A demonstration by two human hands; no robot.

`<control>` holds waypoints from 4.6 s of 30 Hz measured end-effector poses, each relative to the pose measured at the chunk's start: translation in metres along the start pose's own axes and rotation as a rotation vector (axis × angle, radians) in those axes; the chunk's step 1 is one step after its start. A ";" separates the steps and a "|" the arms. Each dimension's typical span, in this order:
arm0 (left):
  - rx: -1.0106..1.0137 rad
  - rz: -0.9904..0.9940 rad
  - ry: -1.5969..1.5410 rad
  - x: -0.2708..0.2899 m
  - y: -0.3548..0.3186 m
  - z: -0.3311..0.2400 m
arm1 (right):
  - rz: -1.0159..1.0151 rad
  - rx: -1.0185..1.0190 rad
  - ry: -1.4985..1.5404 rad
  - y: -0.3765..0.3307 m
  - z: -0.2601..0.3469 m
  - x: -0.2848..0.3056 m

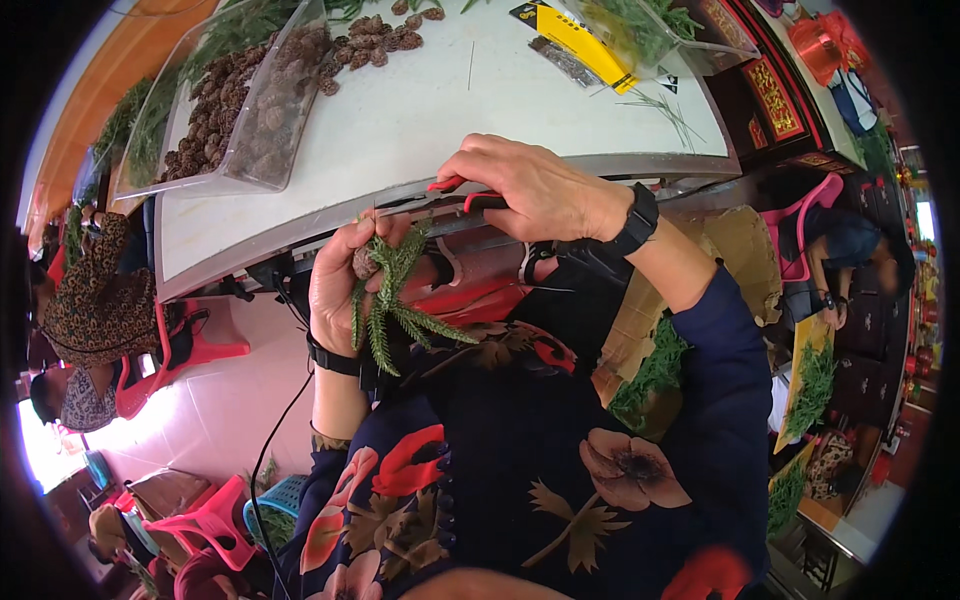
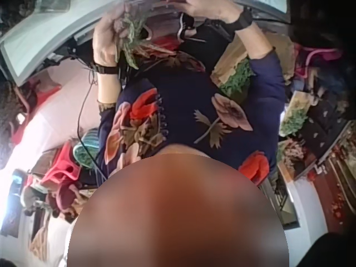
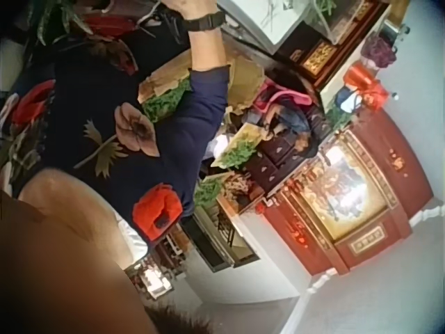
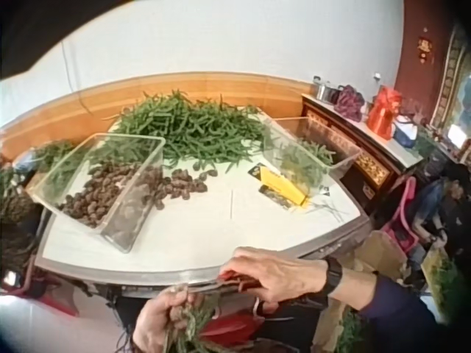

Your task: Assembling a small decorative wreath by attaching green sprigs using wire and pliers.

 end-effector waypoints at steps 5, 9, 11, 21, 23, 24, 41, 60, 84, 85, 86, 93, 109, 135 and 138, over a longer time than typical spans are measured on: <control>-0.035 -0.034 -0.013 -0.004 -0.005 -0.001 | 0.020 0.057 -0.015 0.007 0.007 -0.004; 0.053 0.099 -0.246 -0.005 -0.001 0.007 | 0.015 0.116 -0.011 0.011 0.007 -0.001; 0.080 0.127 -0.288 -0.007 -0.001 0.007 | 0.003 0.159 -0.018 0.013 0.010 0.000; -0.336 -0.503 0.487 -0.002 -0.010 -0.030 | 0.144 -0.300 -0.280 0.003 -0.004 -0.010; -0.358 -0.499 0.537 0.001 -0.011 -0.029 | 0.208 -0.404 -0.264 -0.003 -0.001 -0.014; -0.384 -0.495 0.585 0.003 -0.012 -0.029 | 0.241 -0.456 -0.256 -0.006 -0.003 -0.016; 0.027 0.111 -0.077 -0.028 0.000 0.014 | -0.170 0.422 -0.109 0.020 0.001 0.004; -0.012 -0.248 0.096 -0.003 0.000 -0.007 | -0.221 0.236 -0.285 -0.001 -0.018 0.004; 0.018 -0.305 0.059 -0.005 -0.016 -0.005 | -0.387 0.619 -0.191 0.015 0.030 0.027; 0.035 -0.325 0.045 -0.005 -0.016 -0.010 | -0.379 0.601 -0.169 0.013 0.029 0.026; -0.046 -0.295 0.113 -0.008 -0.015 -0.023 | -0.313 0.482 -0.157 0.016 0.023 0.023; -0.416 -0.535 0.773 -0.018 -0.024 -0.051 | 0.058 -0.117 -0.269 0.012 -0.004 -0.006; -0.081 -0.284 0.178 0.015 -0.010 -0.015 | -0.215 0.313 -0.288 0.016 -0.001 0.008; -0.549 -0.600 0.521 0.004 -0.018 -0.036 | 0.010 -0.263 0.069 -0.001 -0.005 -0.016; -0.567 -0.594 0.518 0.002 -0.017 -0.036 | 0.002 -0.254 0.072 0.001 0.003 -0.017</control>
Point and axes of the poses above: each hand's wrist, its own y-axis towards the middle knuckle, its own x-axis out of the back of the hand, z = x × y, the point moved 7 cm from there along y, towards the middle knuckle, and after that the axes turned 1 degree about -y, right-handed, at the moved point
